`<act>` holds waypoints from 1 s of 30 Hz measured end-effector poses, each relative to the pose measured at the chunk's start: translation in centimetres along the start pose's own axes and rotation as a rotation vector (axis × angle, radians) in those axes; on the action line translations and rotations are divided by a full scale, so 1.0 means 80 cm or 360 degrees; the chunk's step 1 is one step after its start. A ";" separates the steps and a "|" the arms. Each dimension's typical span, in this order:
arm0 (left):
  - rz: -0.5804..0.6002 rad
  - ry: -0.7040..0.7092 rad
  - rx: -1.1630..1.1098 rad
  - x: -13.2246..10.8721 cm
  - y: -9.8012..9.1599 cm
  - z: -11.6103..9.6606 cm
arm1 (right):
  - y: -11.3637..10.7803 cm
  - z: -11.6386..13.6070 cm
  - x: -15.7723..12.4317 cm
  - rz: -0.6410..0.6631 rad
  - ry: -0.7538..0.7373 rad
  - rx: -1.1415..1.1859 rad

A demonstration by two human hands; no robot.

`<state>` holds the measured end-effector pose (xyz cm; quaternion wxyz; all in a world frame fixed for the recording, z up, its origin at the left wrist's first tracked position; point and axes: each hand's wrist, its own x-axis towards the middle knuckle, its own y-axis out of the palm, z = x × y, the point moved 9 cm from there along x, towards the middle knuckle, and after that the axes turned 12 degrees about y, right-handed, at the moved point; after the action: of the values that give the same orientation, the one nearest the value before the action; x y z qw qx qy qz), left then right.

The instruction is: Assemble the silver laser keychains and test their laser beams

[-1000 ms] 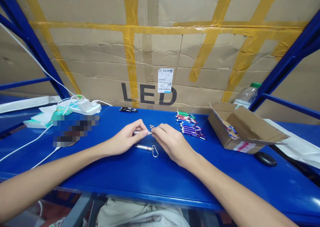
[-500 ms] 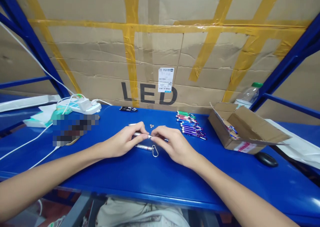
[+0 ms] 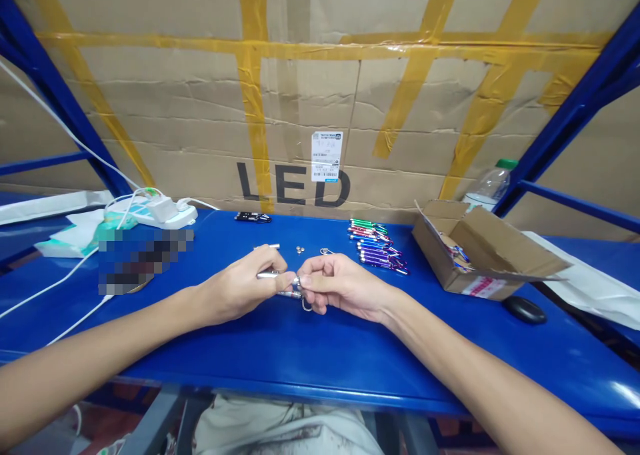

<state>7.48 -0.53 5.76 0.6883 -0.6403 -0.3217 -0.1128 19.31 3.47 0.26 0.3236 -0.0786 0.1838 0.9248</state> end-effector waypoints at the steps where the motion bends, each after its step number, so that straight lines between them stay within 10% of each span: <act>1: -0.0014 -0.0009 0.0018 -0.001 0.000 0.001 | 0.000 0.000 0.000 -0.0002 0.0000 -0.0012; 8: -0.0158 0.0176 0.0117 0.007 -0.010 -0.009 | -0.010 0.023 -0.002 -0.0291 -0.0336 -0.0148; 15: -0.0303 -0.0223 -0.0302 0.003 -0.001 0.023 | -0.004 0.050 -0.031 -0.0836 -0.0892 -0.1119; 23: -0.0339 -0.0572 -0.0585 -0.003 0.007 0.038 | 0.019 0.051 -0.048 -0.0891 -0.1264 -0.1851; 30: -0.0224 -0.0199 -0.0393 0.003 0.004 0.017 | 0.010 0.048 -0.036 -0.0787 -0.0853 -0.1521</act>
<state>7.40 0.90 5.63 0.5735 -0.7017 -0.3916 -0.1592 20.95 2.72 4.80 0.4929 -0.0199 -0.3641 0.7900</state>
